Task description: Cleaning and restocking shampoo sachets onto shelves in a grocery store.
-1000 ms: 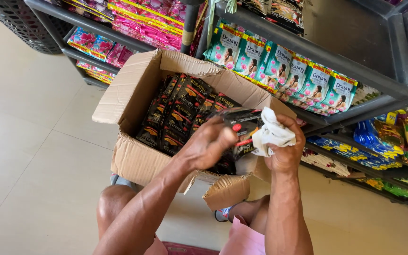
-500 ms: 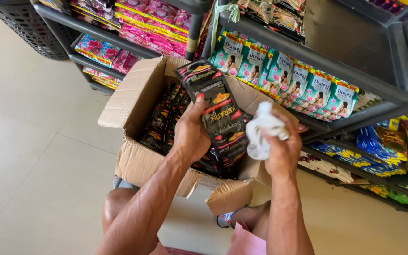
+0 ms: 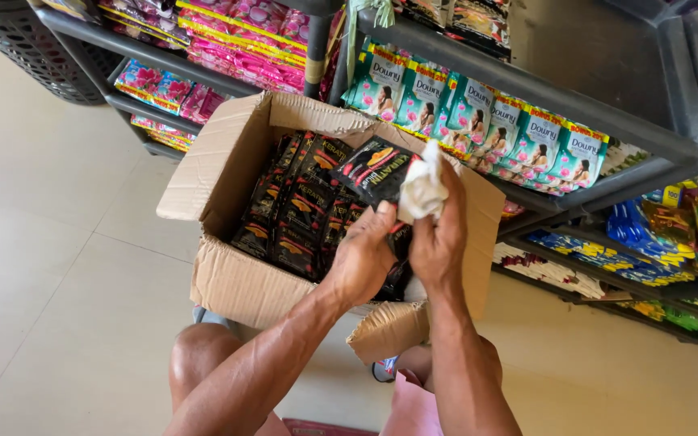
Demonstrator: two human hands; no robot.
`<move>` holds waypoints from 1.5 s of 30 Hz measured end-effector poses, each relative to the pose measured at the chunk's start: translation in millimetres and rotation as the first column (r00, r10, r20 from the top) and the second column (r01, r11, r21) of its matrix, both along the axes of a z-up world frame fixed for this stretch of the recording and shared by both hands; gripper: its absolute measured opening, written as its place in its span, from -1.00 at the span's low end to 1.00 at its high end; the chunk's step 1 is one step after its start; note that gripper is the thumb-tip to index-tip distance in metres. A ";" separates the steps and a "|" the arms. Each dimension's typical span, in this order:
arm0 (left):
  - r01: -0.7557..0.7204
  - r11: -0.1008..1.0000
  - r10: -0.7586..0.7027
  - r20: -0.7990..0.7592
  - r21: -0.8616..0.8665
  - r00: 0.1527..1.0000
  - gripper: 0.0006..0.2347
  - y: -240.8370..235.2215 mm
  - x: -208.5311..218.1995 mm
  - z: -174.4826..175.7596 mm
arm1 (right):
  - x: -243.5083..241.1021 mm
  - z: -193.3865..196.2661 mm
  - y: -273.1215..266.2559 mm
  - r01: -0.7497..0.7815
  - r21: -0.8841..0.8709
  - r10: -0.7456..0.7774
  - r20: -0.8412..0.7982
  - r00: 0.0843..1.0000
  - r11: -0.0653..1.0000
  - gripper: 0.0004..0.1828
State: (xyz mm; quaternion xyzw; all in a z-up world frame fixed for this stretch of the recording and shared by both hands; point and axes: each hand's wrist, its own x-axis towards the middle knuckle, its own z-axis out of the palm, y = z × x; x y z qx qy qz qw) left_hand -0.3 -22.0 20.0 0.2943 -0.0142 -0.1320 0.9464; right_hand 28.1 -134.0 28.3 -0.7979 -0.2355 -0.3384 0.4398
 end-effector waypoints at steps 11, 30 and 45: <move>-0.198 0.980 0.193 -0.137 -0.028 0.972 -0.29 25.7 13.6 35.7 | -16.6 2.2 2.7 -0.179 -0.280 0.188 0.007 0.982 0.943 -0.52; -0.357 0.515 -0.229 0.526 0.779 0.819 -0.90 12.2 -12.9 2.3 | -0.4 20.0 -11.5 -0.130 0.120 0.131 0.001 0.991 0.984 -0.54; -0.362 0.556 -0.128 0.508 0.748 0.852 -0.85 36.9 2.9 3.2 | 8.6 -13.5 -37.6 -0.050 0.023 0.052 -0.140 0.989 0.998 -0.46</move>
